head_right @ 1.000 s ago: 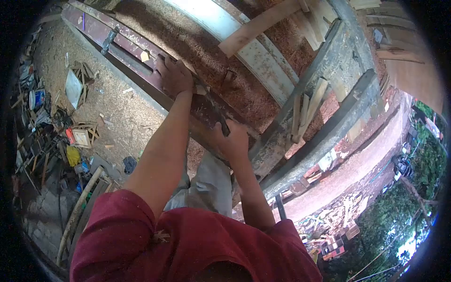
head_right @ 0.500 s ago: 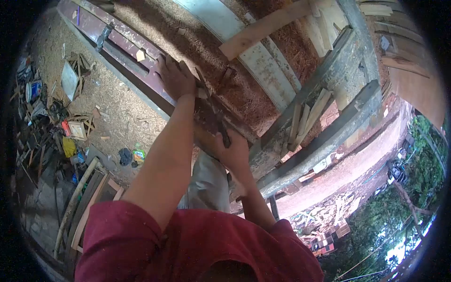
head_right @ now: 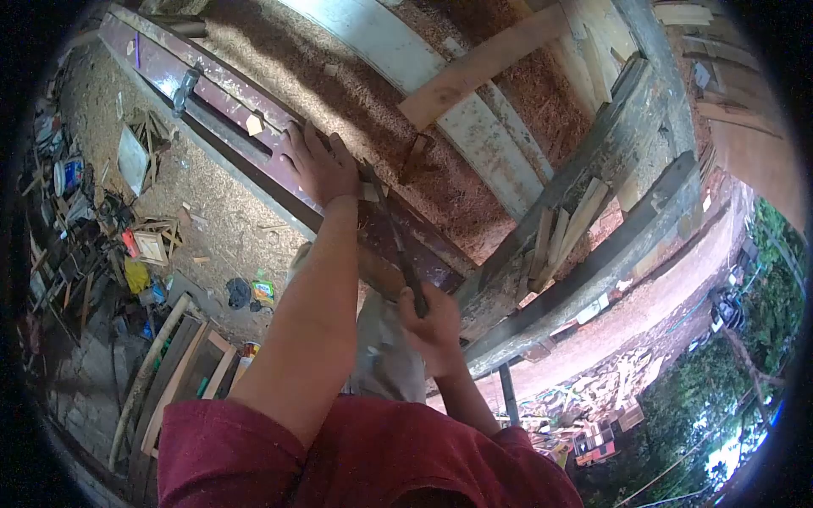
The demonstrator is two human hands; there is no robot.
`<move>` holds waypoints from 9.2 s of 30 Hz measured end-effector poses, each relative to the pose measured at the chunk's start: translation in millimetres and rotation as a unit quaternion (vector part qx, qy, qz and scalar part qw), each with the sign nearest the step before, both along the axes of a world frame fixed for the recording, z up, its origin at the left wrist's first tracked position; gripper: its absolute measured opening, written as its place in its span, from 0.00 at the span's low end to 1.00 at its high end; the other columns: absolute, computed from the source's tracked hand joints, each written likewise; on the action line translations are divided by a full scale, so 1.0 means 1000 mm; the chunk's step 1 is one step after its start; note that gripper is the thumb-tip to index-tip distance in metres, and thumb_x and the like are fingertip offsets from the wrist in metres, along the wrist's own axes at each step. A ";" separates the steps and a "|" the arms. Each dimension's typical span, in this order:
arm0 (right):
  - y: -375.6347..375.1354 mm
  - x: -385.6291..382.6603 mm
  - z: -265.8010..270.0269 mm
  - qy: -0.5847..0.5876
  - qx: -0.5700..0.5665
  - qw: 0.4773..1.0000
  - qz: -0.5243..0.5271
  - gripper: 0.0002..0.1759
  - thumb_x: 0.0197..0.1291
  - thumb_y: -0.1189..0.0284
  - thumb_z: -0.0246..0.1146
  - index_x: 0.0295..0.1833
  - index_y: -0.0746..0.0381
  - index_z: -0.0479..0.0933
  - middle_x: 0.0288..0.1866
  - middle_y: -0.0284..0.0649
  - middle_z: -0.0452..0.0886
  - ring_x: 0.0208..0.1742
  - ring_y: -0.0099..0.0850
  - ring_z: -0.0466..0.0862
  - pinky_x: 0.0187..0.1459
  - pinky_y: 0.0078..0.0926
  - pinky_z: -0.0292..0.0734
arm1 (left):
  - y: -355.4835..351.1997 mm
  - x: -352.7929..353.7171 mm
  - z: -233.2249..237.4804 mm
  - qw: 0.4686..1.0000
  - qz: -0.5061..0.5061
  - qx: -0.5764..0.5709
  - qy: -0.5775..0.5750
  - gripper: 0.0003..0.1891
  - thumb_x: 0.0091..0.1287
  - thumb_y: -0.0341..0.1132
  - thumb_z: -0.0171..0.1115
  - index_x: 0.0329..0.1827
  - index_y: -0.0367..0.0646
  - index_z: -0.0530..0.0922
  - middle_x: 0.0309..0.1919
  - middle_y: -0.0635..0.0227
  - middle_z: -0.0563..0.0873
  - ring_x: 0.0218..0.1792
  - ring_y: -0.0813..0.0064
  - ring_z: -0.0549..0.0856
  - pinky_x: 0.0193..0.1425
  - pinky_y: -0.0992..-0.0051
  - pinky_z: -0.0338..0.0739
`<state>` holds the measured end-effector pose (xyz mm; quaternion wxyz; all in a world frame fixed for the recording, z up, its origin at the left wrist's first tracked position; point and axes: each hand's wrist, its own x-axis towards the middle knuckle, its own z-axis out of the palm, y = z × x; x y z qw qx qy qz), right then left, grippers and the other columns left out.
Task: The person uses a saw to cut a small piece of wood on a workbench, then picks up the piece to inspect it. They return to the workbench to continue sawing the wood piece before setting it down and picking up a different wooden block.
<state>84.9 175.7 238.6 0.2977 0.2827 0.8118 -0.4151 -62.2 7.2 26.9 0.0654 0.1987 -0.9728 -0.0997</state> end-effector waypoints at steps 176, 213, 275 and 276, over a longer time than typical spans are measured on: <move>-0.004 -0.013 -0.045 0.000 -0.030 0.998 -0.055 0.21 0.71 0.58 0.66 0.34 0.66 0.83 0.28 0.59 0.82 0.31 0.59 0.85 0.34 0.49 0.77 | 0.001 0.002 -0.006 0.996 -0.072 -0.039 -0.040 0.30 0.80 0.57 0.55 0.78 0.51 0.74 0.82 0.37 0.65 0.83 0.34 0.63 0.84 0.33 0.58; -0.010 -0.006 -0.042 0.022 -0.011 0.998 -0.060 0.21 0.68 0.56 0.68 0.32 0.64 0.85 0.26 0.56 0.83 0.31 0.60 0.86 0.35 0.52 0.80 | 0.003 -0.001 0.010 0.996 -0.039 0.026 -0.081 0.31 0.82 0.60 0.51 0.79 0.52 0.75 0.85 0.41 0.62 0.83 0.41 0.66 0.84 0.41 0.64; -0.012 0.000 -0.045 0.060 -0.019 0.996 -0.058 0.15 0.67 0.64 0.68 0.34 0.67 0.84 0.23 0.53 0.78 0.24 0.40 0.84 0.30 0.40 0.74 | 0.000 0.000 0.001 0.997 -0.035 0.034 -0.062 0.30 0.81 0.57 0.52 0.79 0.49 0.74 0.85 0.46 0.62 0.85 0.43 0.63 0.88 0.32 0.48; -0.005 0.024 -0.033 0.056 -0.021 0.997 -0.057 0.15 0.67 0.64 0.68 0.35 0.67 0.84 0.23 0.53 0.78 0.24 0.39 0.84 0.30 0.40 0.74 | -0.001 0.001 0.002 0.996 -0.038 0.024 -0.071 0.30 0.82 0.56 0.51 0.79 0.49 0.74 0.85 0.46 0.62 0.85 0.43 0.63 0.88 0.32 0.48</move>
